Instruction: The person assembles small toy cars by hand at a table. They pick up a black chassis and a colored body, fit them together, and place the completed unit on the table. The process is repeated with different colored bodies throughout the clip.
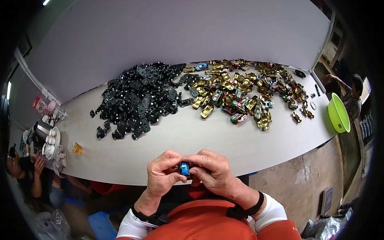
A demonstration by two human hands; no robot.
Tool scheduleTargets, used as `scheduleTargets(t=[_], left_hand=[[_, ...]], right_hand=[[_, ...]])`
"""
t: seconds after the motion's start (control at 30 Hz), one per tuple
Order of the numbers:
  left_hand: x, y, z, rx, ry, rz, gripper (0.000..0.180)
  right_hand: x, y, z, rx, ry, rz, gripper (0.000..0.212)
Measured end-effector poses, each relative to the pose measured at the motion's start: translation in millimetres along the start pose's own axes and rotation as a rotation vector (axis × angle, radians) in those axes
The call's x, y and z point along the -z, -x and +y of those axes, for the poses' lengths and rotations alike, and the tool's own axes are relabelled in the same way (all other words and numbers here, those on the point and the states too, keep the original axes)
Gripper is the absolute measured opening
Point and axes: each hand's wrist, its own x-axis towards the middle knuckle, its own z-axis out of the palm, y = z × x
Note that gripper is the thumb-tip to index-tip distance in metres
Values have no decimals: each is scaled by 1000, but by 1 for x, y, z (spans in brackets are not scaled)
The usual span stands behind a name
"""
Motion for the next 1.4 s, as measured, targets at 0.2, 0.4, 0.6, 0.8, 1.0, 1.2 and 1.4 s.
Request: scheduleTargets(t=[0.2,0.4,0.6,0.8,1.0,1.2,1.4], left_hand=[[-7,-4,15,1,-131,-38,39],[-5,-6,15,-127,-251,-109,36],[-6,-7,15,-68,-303,-115,43],[-17,-4,5,42,-203,35,36],[-1,-5,-23,327,349,417,13],[2,-6,-34,452,518,550,16],[-2,1,-42,198,150,279,16]], right_hand=[[0,7,1,-363,-473,28,38],[2,5,-1,-450,-450,-17,43],[5,1,-2,-470,-393,-45,46],[6,-8,9,-563,-390,-6,39],[-6,-6,42,-517,-854,154,24],[-15,-1,47,-58,184,212,19],[-12,-2,45,-52,141,220,17]])
